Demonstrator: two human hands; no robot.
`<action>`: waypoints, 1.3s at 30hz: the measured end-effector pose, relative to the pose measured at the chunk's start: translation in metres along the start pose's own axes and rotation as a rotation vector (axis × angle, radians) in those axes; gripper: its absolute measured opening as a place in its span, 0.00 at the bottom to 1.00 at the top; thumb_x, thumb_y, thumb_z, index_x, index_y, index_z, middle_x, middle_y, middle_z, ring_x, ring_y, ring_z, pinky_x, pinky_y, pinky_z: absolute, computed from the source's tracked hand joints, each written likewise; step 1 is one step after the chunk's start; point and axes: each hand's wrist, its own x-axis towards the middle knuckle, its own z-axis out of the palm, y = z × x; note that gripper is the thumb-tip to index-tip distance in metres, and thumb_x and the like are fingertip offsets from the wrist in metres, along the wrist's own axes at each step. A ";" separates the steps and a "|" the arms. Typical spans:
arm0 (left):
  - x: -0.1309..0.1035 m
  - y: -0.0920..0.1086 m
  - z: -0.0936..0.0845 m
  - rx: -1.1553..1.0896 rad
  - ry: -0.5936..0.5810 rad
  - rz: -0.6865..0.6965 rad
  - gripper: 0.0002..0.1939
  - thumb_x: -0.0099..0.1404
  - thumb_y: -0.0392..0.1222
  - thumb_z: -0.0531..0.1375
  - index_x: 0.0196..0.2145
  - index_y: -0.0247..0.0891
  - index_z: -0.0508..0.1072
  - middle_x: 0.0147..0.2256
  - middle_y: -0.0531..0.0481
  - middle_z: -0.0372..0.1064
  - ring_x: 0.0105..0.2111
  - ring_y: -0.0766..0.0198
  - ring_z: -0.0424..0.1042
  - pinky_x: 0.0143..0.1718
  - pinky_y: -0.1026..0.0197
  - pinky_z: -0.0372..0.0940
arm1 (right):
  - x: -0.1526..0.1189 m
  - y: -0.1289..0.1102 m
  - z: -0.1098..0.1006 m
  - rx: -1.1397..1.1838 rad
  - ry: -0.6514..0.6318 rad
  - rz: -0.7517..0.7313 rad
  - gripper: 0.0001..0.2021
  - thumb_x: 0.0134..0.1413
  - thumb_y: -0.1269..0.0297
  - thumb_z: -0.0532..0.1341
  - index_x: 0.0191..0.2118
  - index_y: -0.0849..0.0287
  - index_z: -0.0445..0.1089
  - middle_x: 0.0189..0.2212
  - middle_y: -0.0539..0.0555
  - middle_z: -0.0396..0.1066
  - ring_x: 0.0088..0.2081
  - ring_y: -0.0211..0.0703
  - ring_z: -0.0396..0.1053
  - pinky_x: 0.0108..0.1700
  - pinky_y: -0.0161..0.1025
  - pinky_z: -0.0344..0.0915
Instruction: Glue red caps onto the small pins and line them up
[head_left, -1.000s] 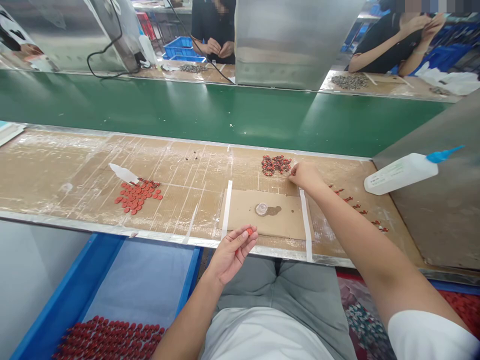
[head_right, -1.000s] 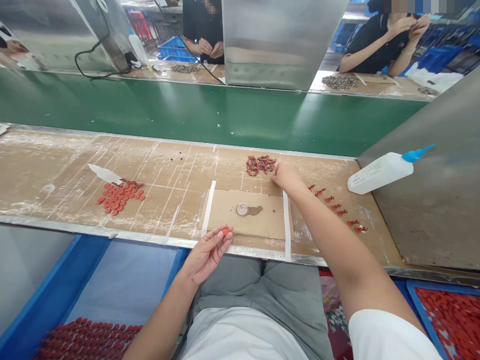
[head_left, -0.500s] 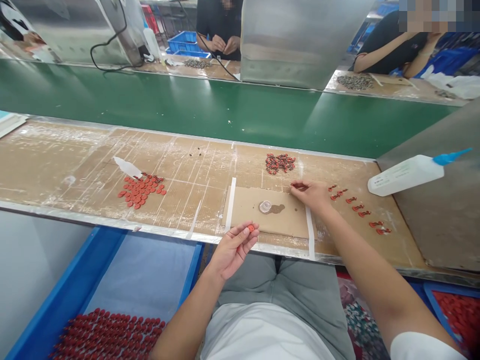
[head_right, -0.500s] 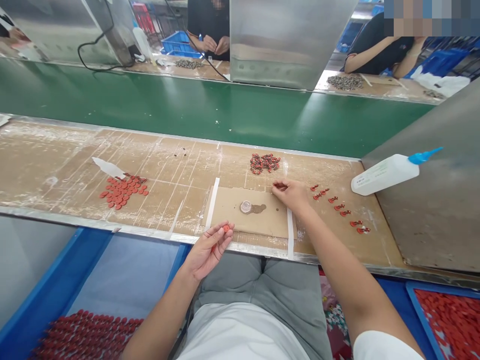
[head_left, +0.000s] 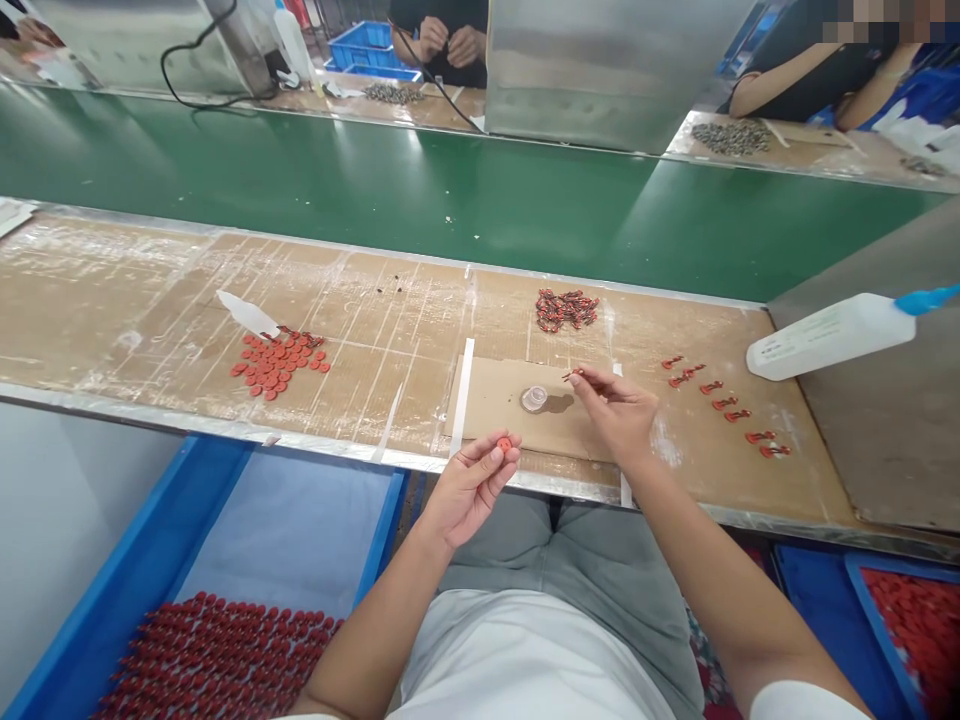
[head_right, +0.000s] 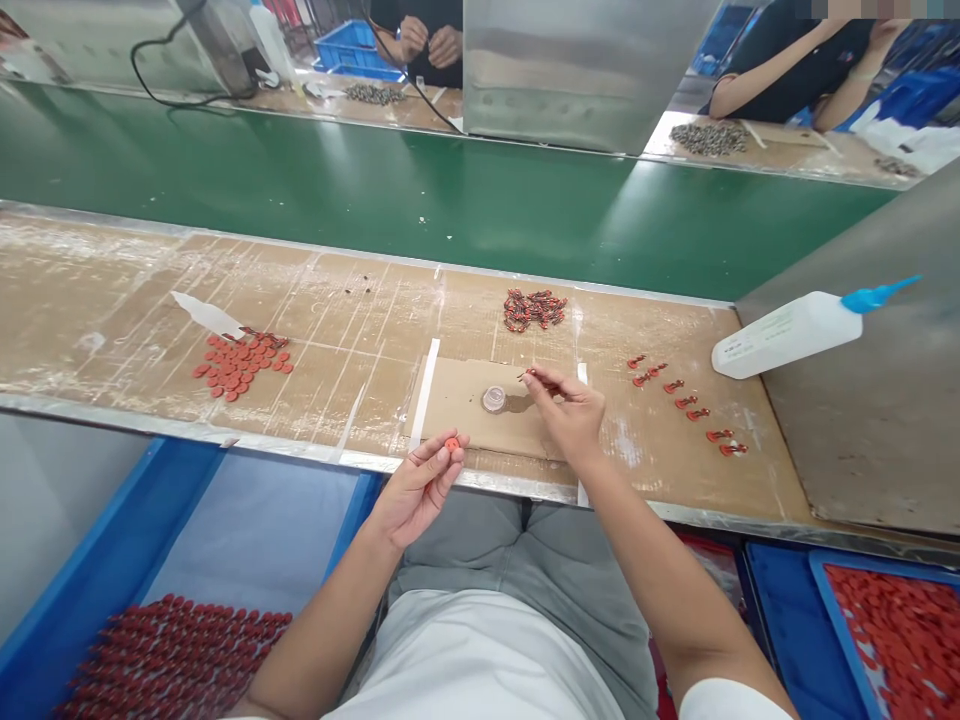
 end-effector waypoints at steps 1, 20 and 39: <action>0.000 -0.001 0.000 -0.005 -0.001 -0.001 0.12 0.59 0.29 0.64 0.43 0.34 0.78 0.44 0.44 0.77 0.39 0.68 0.78 0.42 0.71 0.72 | -0.005 -0.003 0.004 -0.021 -0.017 -0.051 0.12 0.53 0.58 0.67 0.41 0.56 0.78 0.37 0.54 0.79 0.35 0.43 0.77 0.38 0.41 0.75; 0.003 -0.004 0.001 -0.048 0.012 0.025 0.10 0.59 0.30 0.66 0.40 0.33 0.79 0.40 0.46 0.78 0.38 0.69 0.78 0.42 0.72 0.72 | -0.013 0.006 0.023 -0.163 -0.107 -0.521 0.12 0.55 0.71 0.65 0.45 0.51 0.76 0.39 0.53 0.79 0.38 0.42 0.77 0.42 0.40 0.74; 0.005 0.000 0.007 -0.036 0.038 0.057 0.09 0.60 0.32 0.65 0.40 0.35 0.79 0.40 0.48 0.78 0.39 0.68 0.78 0.38 0.73 0.73 | -0.014 -0.006 0.025 0.144 0.037 -0.091 0.10 0.50 0.65 0.69 0.41 0.53 0.78 0.35 0.52 0.79 0.34 0.39 0.75 0.39 0.39 0.73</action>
